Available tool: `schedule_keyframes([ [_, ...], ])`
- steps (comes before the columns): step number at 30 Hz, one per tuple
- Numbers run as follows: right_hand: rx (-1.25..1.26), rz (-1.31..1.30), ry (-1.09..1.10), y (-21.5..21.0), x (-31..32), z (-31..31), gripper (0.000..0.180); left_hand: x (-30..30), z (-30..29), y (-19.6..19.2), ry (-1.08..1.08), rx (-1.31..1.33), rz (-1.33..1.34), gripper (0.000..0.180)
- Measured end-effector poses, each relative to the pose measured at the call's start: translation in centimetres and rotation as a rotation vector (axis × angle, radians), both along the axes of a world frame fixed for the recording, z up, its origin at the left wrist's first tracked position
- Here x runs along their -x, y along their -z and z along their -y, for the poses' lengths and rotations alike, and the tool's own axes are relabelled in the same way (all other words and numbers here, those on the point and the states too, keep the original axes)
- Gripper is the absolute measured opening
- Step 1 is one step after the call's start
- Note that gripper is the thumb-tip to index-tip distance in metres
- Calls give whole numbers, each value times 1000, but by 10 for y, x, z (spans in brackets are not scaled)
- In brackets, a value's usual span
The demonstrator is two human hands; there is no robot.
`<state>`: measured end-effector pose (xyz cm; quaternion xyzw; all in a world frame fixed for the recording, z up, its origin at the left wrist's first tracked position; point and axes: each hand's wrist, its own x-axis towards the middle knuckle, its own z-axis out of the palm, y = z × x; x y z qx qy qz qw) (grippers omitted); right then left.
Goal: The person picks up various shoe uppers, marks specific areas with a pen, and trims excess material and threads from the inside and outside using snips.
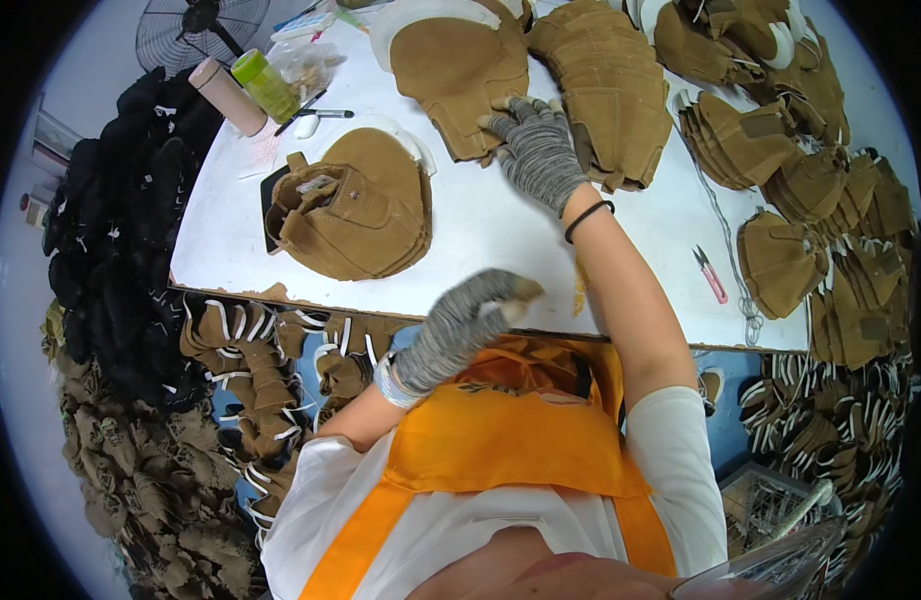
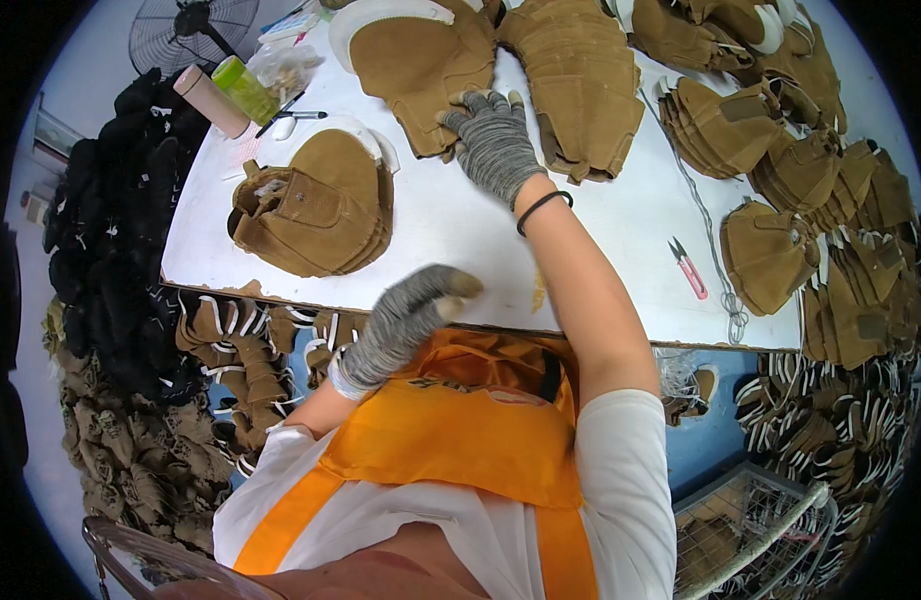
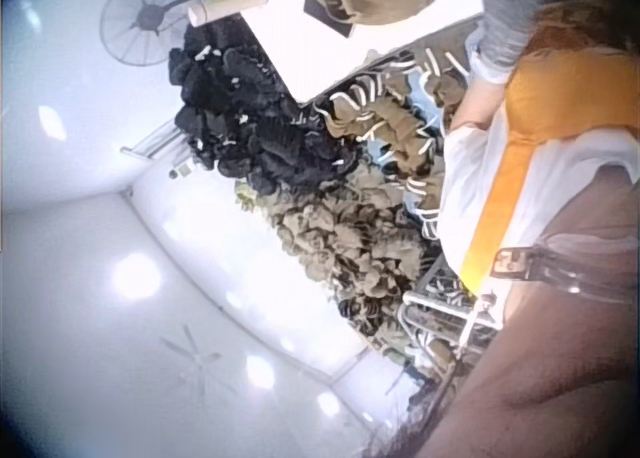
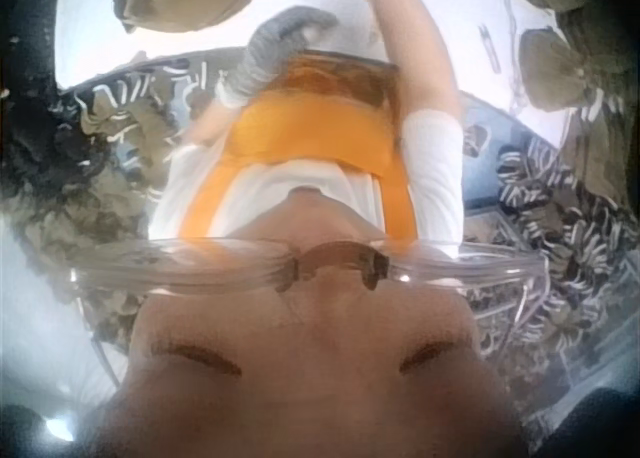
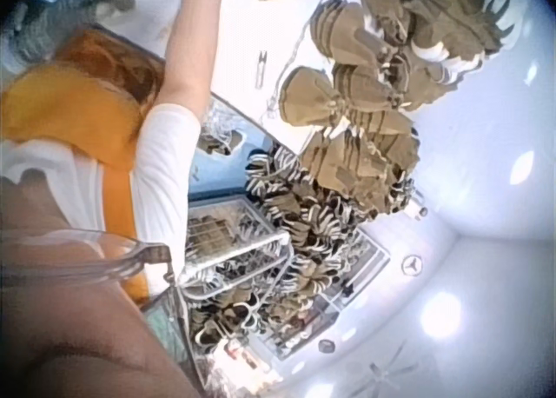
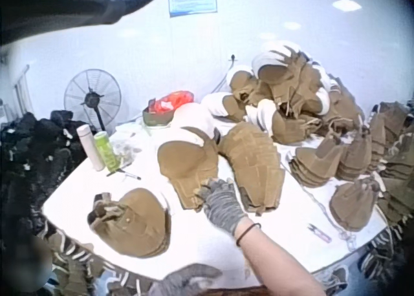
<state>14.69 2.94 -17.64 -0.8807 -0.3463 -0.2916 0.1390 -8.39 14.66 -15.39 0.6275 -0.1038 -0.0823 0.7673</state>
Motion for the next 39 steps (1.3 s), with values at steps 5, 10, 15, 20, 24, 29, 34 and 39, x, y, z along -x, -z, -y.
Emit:
schedule_keyframes([
  [5, -266, -56, -177, -2, -24, 3, 22, 3, -10, 11, 296, -179, 84, 30],
  [10, -1033, -349, -388, -77, 22, 27, 16, -6, -15, 16, -64, 69, -68, 56],
  [15, -855, -219, -288, -70, 78, 77, 24, -46, -14, 38, -349, 360, 78, 89],
  [20, -674, -294, -275, -67, 147, 112, 27, -73, -1, 8, 8, 778, -136, 79],
  [24, -681, -341, -426, -73, 152, 141, 34, -73, 10, -2, -16, 552, -120, 76],
  [29, -720, -350, -95, -82, 152, 173, 26, -68, 8, 7, 44, 429, -95, 83],
  [34, -248, -190, -159, -91, 137, 167, 17, -73, -1, 18, 62, 286, 28, 67],
  [39, -12, -152, -82, -89, 133, 163, 21, -72, -11, 32, 42, 112, 122, 60],
])
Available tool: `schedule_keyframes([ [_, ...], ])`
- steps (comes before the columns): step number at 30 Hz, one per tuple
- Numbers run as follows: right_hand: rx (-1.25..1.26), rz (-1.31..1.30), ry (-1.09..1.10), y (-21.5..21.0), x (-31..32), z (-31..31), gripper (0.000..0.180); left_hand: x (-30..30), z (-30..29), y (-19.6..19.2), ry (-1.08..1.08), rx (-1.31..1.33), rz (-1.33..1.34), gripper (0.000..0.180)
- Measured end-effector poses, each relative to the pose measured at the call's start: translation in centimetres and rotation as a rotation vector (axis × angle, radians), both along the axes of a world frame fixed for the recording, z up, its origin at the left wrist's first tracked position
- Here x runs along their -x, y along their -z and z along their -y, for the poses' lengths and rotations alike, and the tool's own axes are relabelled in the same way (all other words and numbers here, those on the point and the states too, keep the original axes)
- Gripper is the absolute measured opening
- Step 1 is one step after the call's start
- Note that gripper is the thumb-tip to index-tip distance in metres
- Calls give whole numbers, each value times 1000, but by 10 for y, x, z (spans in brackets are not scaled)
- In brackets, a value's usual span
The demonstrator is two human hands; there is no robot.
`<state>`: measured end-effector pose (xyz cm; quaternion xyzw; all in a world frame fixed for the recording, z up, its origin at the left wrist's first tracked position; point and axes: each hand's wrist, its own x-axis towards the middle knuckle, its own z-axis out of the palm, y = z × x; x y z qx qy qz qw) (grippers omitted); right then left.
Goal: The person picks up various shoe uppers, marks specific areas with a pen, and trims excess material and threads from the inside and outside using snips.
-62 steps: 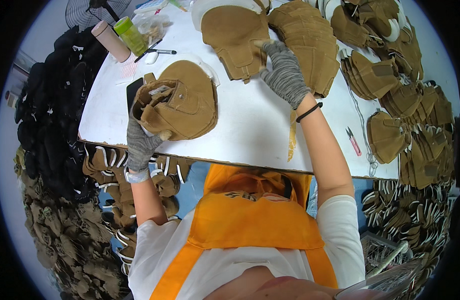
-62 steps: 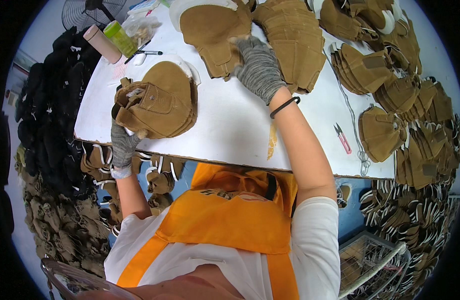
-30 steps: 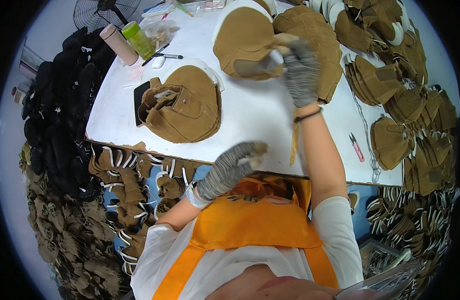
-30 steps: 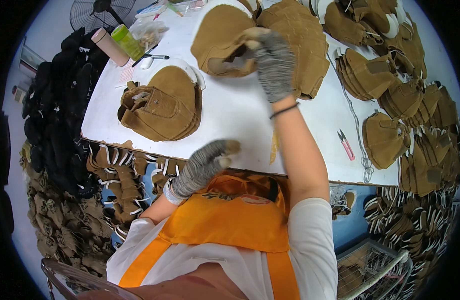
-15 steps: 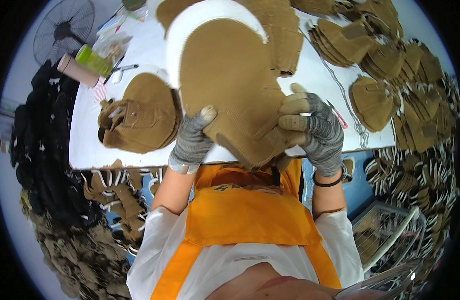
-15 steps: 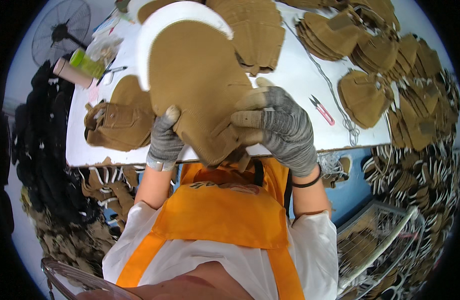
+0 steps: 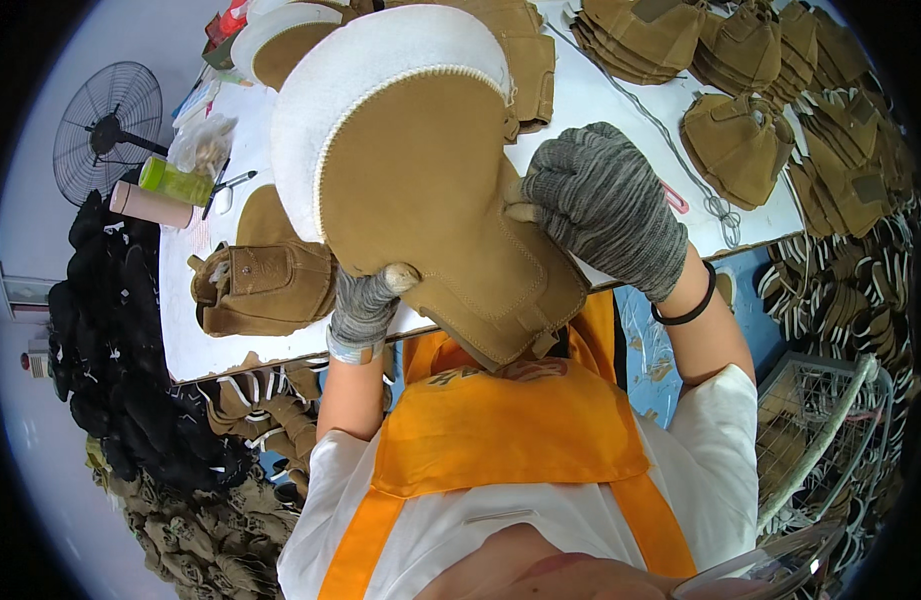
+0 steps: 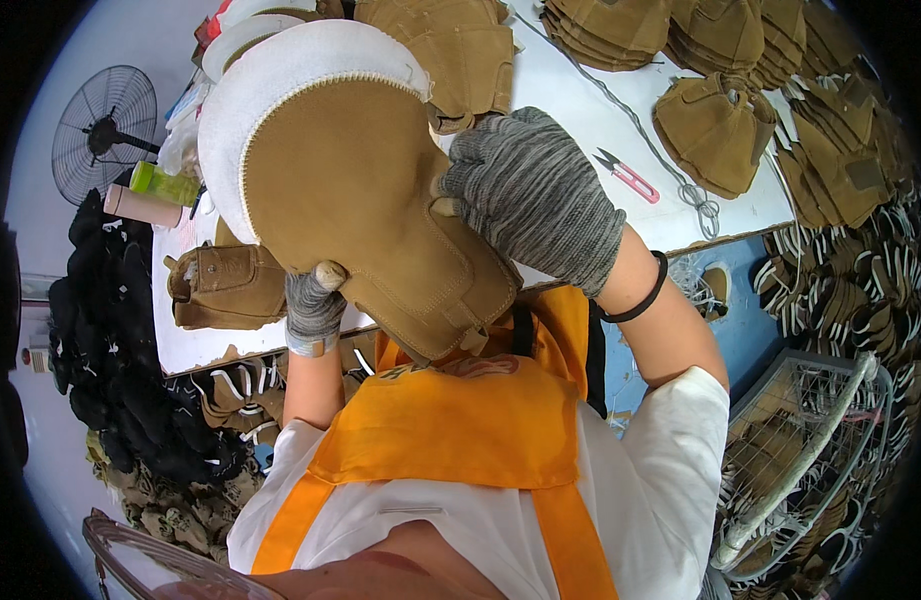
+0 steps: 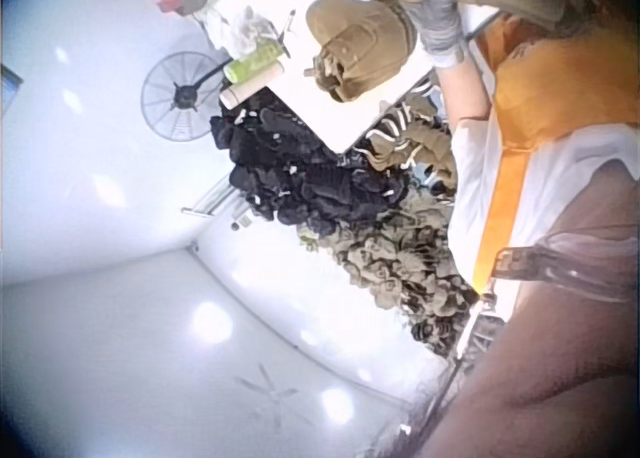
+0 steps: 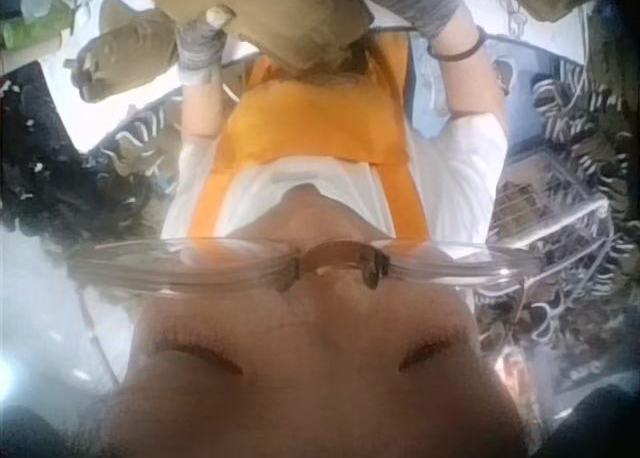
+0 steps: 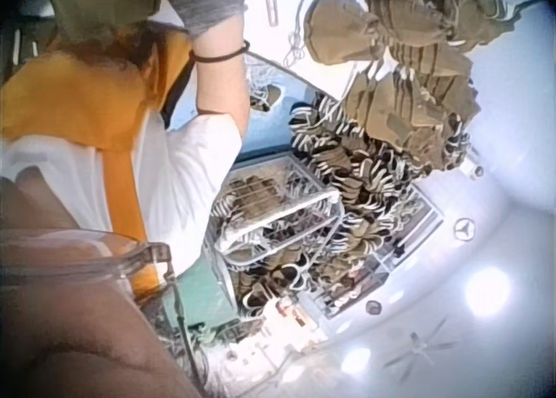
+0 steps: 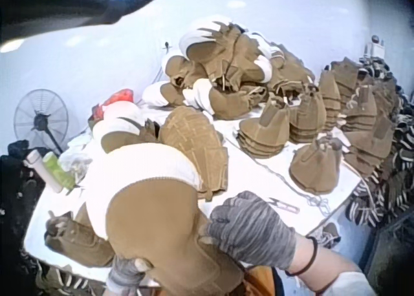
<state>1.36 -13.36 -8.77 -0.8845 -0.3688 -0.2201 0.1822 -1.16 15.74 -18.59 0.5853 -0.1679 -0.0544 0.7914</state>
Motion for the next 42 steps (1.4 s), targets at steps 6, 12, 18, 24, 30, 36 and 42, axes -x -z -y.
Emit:
schedule_keyframes([
  [6, 75, 58, -29, -2, 3, -13, 15, -2, -7, 6, -42, -329, 161, 53],
  [12, 100, -9, -39, -5, 5, -12, 21, -4, -17, 15, -82, -479, 214, 46],
  [18, -185, 79, 206, 12, -3, 18, 22, 6, -14, 10, -32, 74, 6, 54],
  [24, -195, -32, -49, 7, 4, 4, 13, 8, 1, -10, -55, 154, -106, 64],
  [30, 114, 23, 42, 2, 3, -9, 10, -6, -21, 20, -154, -572, 385, 53],
  [36, 200, -1, 1, -3, 1, -15, 12, 0, -14, 16, -178, -314, 125, 52],
  [42, 66, 59, 7, 5, -3, -8, 20, 0, -13, 9, -59, -294, 267, 45],
])
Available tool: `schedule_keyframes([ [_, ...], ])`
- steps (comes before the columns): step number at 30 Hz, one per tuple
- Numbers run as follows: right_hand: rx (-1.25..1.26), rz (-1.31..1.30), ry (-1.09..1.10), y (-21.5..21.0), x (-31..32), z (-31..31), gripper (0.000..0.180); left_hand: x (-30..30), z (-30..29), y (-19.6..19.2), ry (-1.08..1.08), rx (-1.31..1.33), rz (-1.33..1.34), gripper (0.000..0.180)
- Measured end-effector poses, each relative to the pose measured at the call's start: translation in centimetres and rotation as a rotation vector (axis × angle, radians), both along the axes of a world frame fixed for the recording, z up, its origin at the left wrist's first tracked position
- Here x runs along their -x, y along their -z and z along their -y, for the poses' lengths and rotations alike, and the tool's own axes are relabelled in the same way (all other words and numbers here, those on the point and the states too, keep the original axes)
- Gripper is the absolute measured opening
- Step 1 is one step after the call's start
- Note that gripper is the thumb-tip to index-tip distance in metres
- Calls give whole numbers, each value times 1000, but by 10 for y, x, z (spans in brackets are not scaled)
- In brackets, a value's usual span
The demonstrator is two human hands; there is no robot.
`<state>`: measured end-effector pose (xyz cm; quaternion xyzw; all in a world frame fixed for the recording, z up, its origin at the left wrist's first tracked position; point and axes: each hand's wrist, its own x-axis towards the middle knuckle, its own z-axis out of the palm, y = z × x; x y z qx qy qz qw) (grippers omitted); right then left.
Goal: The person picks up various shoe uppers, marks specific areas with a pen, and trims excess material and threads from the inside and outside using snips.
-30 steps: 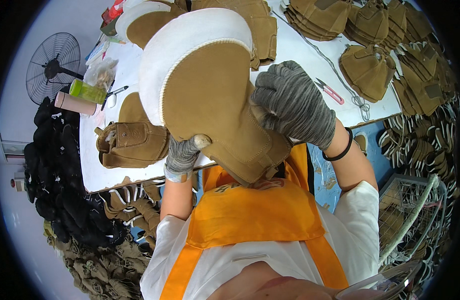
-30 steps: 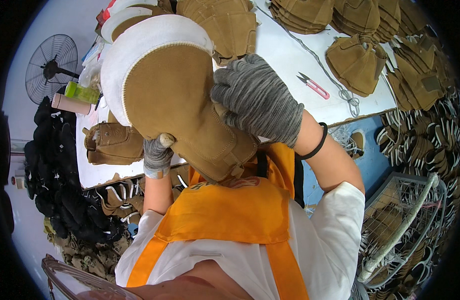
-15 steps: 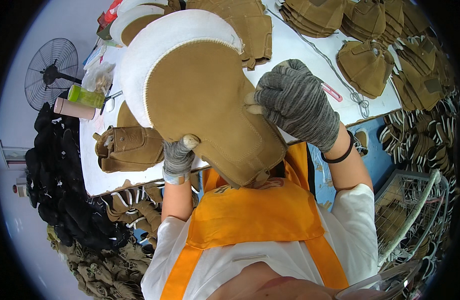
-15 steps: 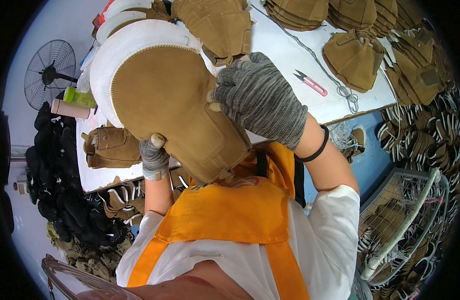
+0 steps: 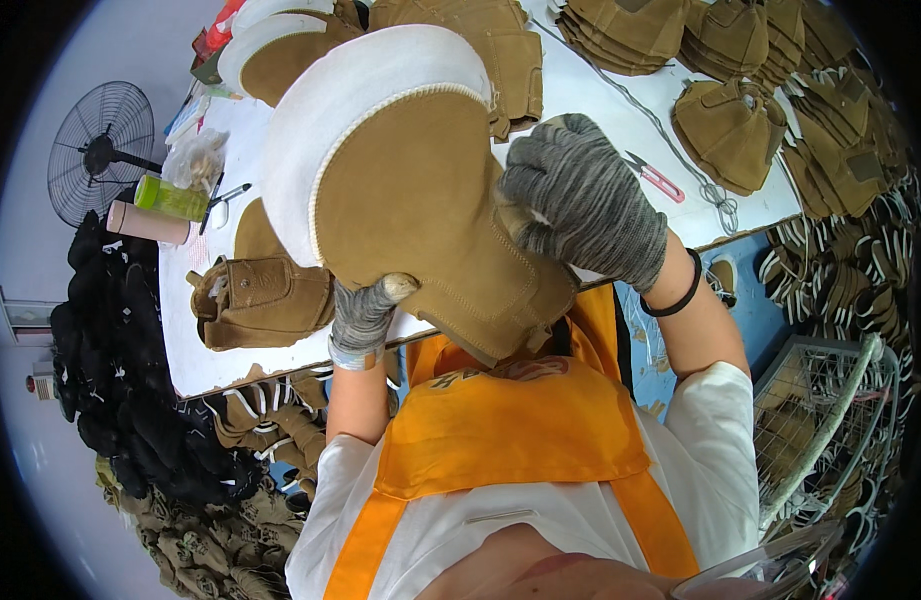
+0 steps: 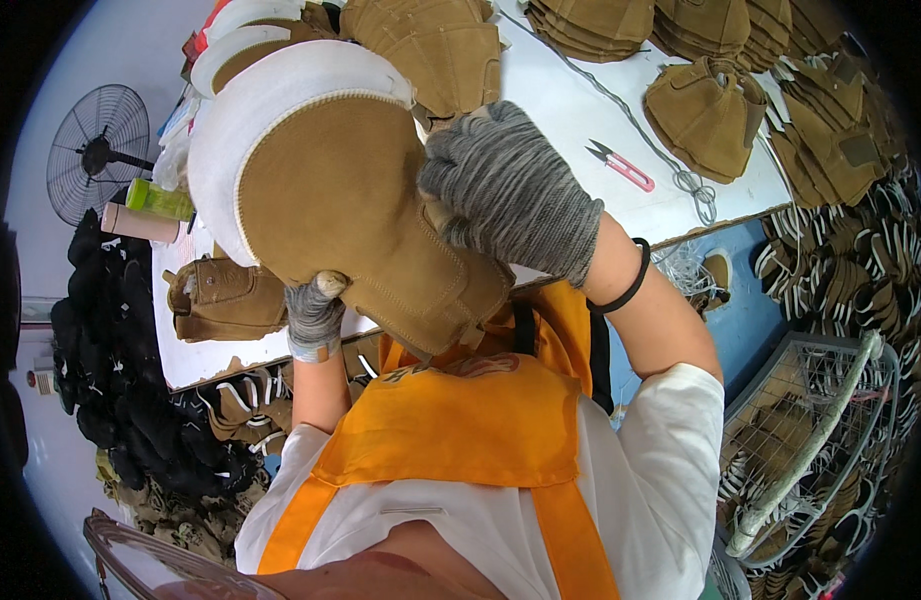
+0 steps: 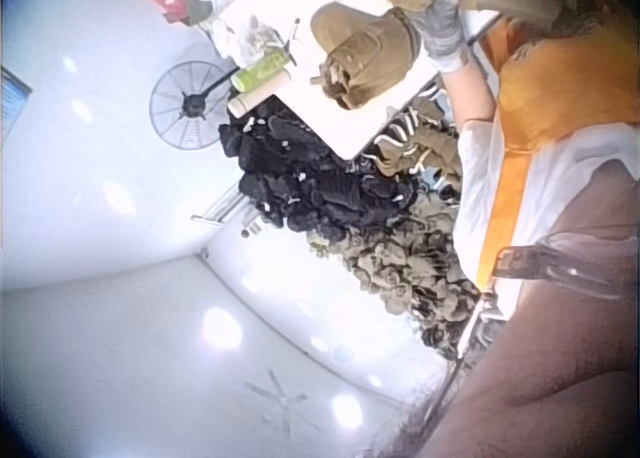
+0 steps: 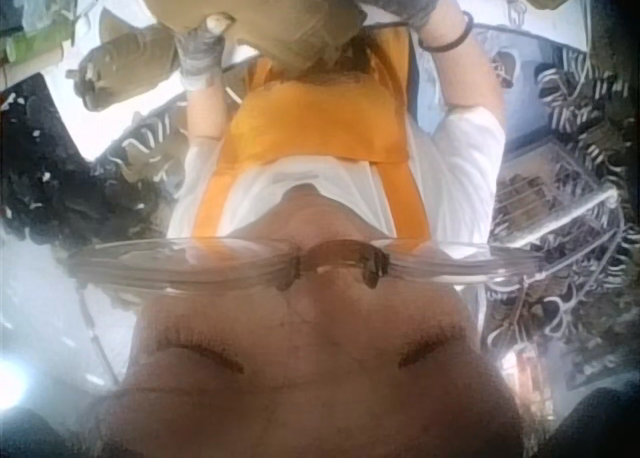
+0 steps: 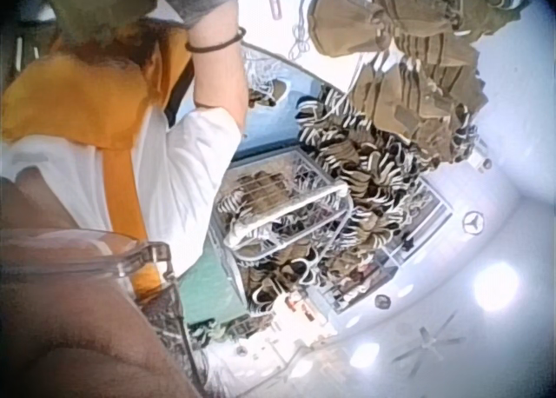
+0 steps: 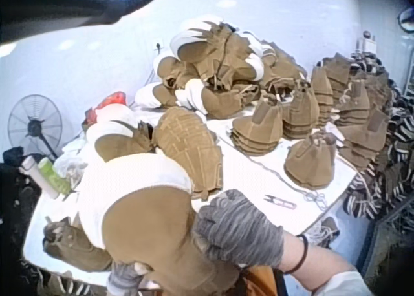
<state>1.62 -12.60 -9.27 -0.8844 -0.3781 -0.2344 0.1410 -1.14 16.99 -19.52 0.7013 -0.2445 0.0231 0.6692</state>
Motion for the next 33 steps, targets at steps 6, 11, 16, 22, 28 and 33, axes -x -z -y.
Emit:
schedule_keyframes([
  [6, -198, -63, 183, 1, 2, 26, 20, -4, -9, 28, -62, 46, -111, 47],
  [11, -351, 97, 260, 9, 1, 23, 22, -6, -20, 37, -10, 446, -177, 45],
  [16, -630, -214, 266, 19, 17, 27, 17, -10, -29, 60, -72, 491, -273, 39],
  [22, -192, -73, 31, 6, 12, 13, 17, -15, -8, 32, -91, -522, 285, 30],
  [28, 79, 44, 67, -8, 9, 7, 18, 1, 15, -1, -52, -121, 53, 29],
  [33, 150, 118, 17, -14, 9, 6, 19, 12, 22, -32, -132, -345, 399, 29],
])
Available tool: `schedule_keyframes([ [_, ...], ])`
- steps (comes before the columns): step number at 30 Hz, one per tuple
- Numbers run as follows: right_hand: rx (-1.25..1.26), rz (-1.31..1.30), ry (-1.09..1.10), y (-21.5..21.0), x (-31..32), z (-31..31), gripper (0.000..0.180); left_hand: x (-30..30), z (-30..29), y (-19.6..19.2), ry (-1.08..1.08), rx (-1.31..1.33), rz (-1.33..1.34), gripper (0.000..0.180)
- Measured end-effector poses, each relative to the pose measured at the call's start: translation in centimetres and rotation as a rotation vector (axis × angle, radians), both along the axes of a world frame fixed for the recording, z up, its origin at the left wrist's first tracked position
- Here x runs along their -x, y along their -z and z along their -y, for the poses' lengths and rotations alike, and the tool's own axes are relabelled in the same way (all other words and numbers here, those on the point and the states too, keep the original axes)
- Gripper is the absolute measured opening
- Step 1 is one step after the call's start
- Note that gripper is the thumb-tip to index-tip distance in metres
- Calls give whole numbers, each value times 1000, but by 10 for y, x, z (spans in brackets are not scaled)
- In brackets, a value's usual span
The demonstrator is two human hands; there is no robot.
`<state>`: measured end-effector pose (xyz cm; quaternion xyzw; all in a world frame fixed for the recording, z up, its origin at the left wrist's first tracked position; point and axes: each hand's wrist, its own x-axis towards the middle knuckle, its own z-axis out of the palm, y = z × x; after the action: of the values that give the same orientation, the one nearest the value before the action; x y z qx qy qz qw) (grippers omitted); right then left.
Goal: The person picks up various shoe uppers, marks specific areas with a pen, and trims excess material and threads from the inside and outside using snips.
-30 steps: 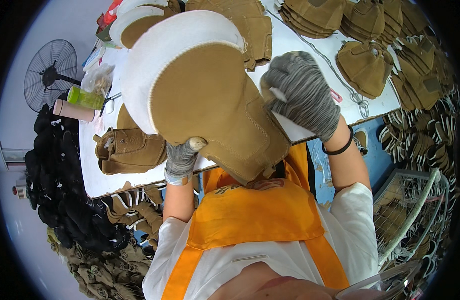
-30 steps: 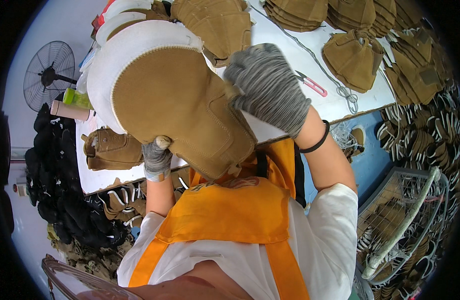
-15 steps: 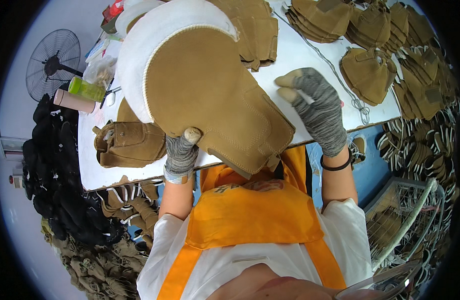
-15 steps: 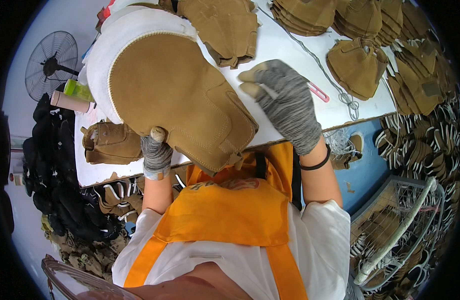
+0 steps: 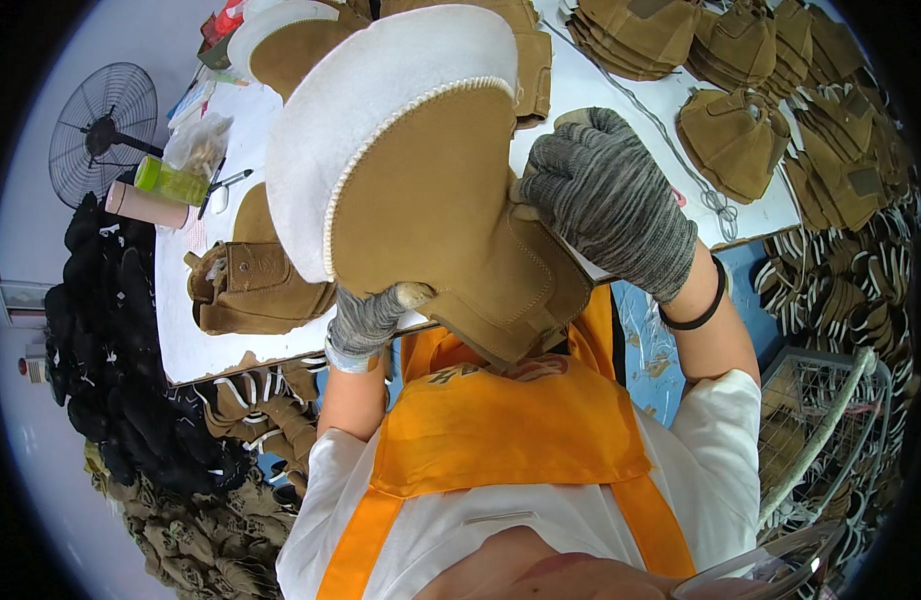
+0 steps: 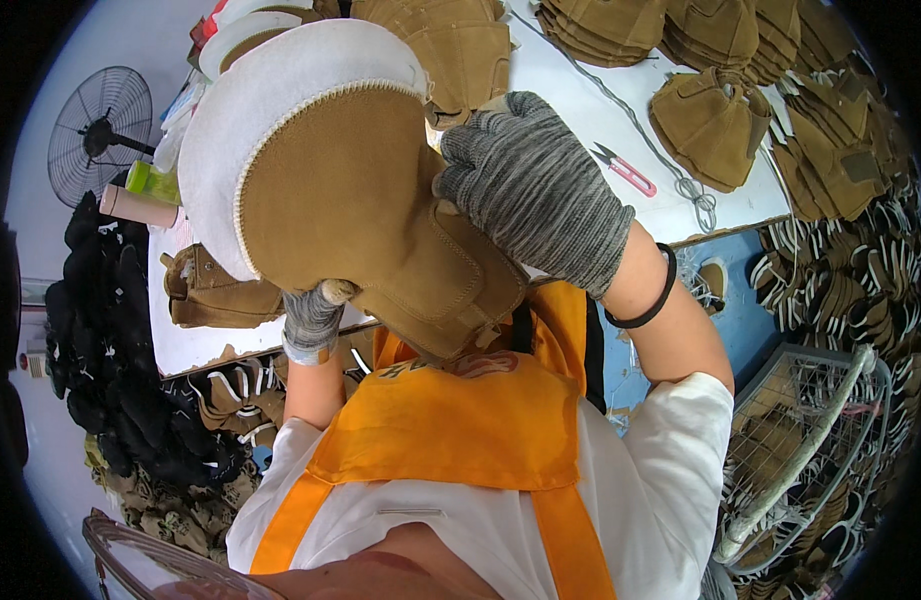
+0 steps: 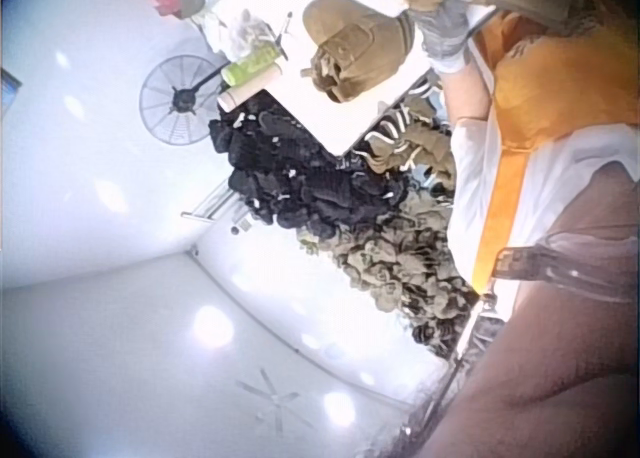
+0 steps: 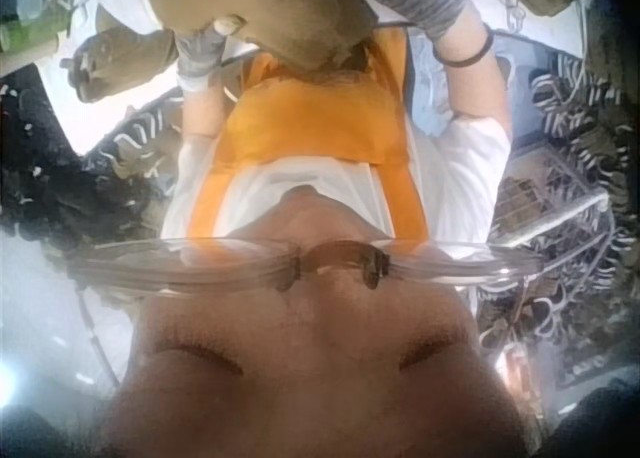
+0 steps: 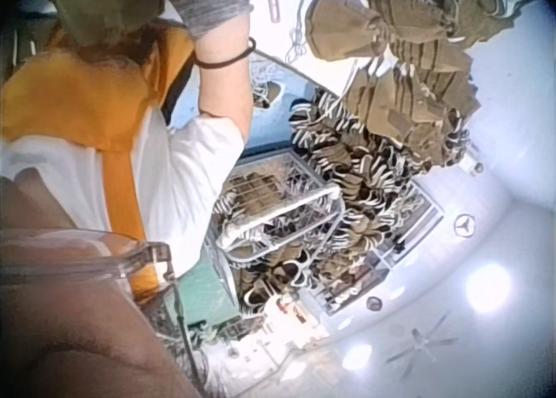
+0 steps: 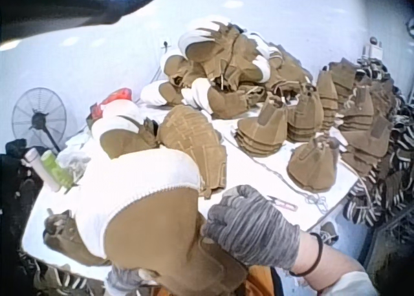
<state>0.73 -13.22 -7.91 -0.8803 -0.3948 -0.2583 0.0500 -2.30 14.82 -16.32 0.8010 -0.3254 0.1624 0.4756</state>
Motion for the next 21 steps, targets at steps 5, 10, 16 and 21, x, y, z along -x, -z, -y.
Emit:
schedule_keyframes([
  [5, -54, -26, -34, -1, 4, -9, 17, -2, -3, 7, 9, 28, -25, 34],
  [10, -142, -124, -69, -5, 5, -14, 21, -4, -10, 18, 40, 123, -148, 39],
  [16, -248, -25, 175, 2, -9, 10, 26, -6, -23, 44, 134, 594, -488, 46],
  [21, -656, 69, 133, 21, -5, 7, 20, -5, -33, 64, 221, 979, -650, 53],
])
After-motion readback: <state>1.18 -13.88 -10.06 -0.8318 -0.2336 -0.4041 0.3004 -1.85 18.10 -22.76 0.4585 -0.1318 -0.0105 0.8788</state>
